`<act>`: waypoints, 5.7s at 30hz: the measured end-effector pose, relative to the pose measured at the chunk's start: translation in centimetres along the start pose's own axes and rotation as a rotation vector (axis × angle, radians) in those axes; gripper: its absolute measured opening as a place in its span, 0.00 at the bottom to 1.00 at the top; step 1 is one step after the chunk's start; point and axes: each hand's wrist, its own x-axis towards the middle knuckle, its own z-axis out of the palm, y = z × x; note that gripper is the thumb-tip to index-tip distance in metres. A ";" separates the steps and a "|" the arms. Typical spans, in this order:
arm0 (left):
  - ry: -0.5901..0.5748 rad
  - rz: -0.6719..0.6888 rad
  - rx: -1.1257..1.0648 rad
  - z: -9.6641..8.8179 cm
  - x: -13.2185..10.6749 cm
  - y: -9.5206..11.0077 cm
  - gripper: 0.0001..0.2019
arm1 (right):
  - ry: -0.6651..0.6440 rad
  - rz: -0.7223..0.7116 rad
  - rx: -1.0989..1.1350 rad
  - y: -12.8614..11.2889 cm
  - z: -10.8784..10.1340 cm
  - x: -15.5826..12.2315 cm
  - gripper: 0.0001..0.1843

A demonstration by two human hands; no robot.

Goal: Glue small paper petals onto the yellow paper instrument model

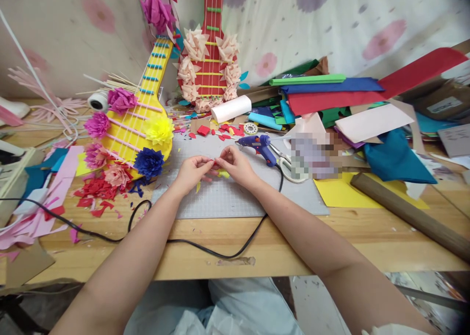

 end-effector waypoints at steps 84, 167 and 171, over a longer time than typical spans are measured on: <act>0.041 0.170 -0.038 1.5 0.3 -0.6 0.11 | 0.127 -0.052 0.140 0.4 0.7 0.6 0.08; 0.032 -0.073 -0.349 -0.7 -0.3 0.2 0.06 | -0.163 0.346 0.038 0.7 -6.2 -2.5 0.25; 0.027 -0.072 -0.346 -0.8 -0.2 0.1 0.06 | -0.165 0.350 0.032 0.8 -6.3 -2.4 0.25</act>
